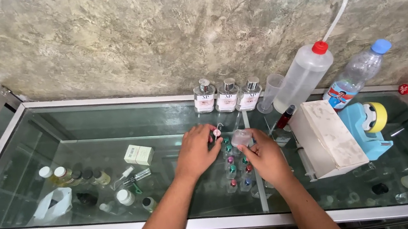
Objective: Extracting liquid from small perfume bottles using a syringe and dispensing it into a small container.
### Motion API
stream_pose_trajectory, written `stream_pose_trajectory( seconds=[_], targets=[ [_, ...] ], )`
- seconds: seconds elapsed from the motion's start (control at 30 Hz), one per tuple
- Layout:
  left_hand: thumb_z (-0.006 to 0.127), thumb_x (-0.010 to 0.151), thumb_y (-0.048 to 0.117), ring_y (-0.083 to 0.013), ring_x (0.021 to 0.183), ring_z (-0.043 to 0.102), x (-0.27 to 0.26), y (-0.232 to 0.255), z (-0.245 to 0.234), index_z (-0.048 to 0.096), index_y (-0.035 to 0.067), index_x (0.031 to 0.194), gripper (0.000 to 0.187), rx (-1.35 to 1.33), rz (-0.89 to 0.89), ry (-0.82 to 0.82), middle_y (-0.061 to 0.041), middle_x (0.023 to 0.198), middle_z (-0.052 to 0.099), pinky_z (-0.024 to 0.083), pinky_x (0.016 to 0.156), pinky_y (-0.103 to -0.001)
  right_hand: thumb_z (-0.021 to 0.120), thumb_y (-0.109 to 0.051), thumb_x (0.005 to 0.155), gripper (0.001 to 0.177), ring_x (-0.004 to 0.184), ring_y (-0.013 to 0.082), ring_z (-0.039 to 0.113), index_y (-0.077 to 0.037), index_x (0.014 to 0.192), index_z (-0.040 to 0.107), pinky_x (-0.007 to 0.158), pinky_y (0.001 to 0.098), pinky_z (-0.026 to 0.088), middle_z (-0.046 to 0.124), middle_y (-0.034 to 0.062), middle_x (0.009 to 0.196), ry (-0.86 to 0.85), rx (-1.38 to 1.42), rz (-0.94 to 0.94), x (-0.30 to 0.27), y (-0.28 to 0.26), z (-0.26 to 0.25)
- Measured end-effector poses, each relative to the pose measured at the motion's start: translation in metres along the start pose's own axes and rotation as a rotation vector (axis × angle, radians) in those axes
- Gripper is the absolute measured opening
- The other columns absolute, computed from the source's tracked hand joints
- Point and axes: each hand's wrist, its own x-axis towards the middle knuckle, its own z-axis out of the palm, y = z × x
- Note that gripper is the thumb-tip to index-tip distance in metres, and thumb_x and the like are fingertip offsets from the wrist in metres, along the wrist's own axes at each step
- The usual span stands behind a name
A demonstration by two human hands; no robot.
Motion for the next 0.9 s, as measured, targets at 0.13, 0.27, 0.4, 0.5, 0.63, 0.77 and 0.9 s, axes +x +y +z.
stream_pose_trajectory(
  seconds=[0.13,0.27,0.4,0.5,0.63,0.77,0.9],
  targets=[
    [0.073,0.088,0.026,-0.0268,0.086,0.064,-0.001,-0.001,0.001,0.067,0.011,0.109,0.027,-0.021,0.003,0.009,-0.004,0.078,0.061,0.047,0.081,-0.04,0.066,-0.019,0.098,0.045,0.067,0.027,0.075,0.001,0.138,0.057,0.06,0.0404,0.059,0.077,0.0253,0.092,0.002,0.085,0.02,-0.001,-0.014,0.001],
    [0.074,0.083,0.02,-0.0293,0.088,0.063,-0.002,-0.006,0.004,0.064,0.01,0.112,0.032,-0.076,-0.009,0.021,-0.006,0.079,0.061,0.047,0.084,-0.042,0.063,-0.016,0.098,0.053,0.07,0.0303,0.076,-0.003,0.147,0.05,0.062,0.0436,0.059,0.075,0.0274,0.095,-0.009,0.097,0.04,-0.002,-0.022,0.0],
    [0.067,0.072,0.005,-0.0453,0.085,0.06,-0.008,-0.001,-0.001,0.047,0.005,0.104,0.038,-0.269,-0.133,0.225,-0.017,0.083,0.056,0.048,0.082,-0.051,0.067,-0.012,0.095,0.053,0.064,0.0288,0.074,-0.012,0.147,0.054,0.053,0.0365,0.06,0.068,0.0259,0.12,0.019,0.191,0.074,0.008,0.013,0.013],
    [0.07,0.069,0.008,-0.0393,0.098,0.053,-0.008,0.016,-0.014,0.041,0.007,0.106,0.047,-0.137,-0.101,0.44,-0.014,0.099,0.047,0.045,0.093,-0.047,0.067,-0.004,0.092,0.058,0.06,0.0278,0.071,-0.009,0.147,0.052,0.052,0.0344,0.059,0.062,0.0255,0.126,0.033,0.25,0.068,0.008,0.014,0.015],
    [0.064,0.074,-0.005,-0.0377,0.094,0.057,0.014,0.103,-0.03,0.055,0.002,0.112,0.039,-0.273,0.115,0.334,-0.013,0.099,0.055,0.048,0.089,-0.044,0.065,0.001,0.082,0.063,0.046,0.0198,0.062,-0.005,0.144,0.053,0.041,0.0304,0.054,0.066,0.0186,0.118,0.051,0.276,0.1,0.0,-0.009,0.004],
    [0.063,0.086,0.005,-0.0403,0.1,0.063,0.051,0.141,0.014,0.063,0.002,0.117,0.032,-0.27,0.343,0.151,-0.017,0.1,0.061,0.051,0.087,-0.045,0.063,0.002,0.084,0.056,0.051,0.0214,0.063,-0.004,0.139,0.055,0.045,0.0333,0.054,0.066,0.0192,0.112,0.129,0.279,0.075,-0.008,-0.014,0.005],
    [0.063,0.088,0.006,-0.0384,0.104,0.066,0.09,0.145,0.07,0.065,-0.001,0.125,0.037,-0.133,0.312,0.056,-0.019,0.107,0.068,0.052,0.094,-0.044,0.061,0.003,0.086,0.046,0.057,0.0233,0.064,-0.003,0.132,0.058,0.051,0.0371,0.054,0.064,0.0198,0.104,0.234,0.265,0.02,-0.01,-0.019,-0.003]
  ],
)
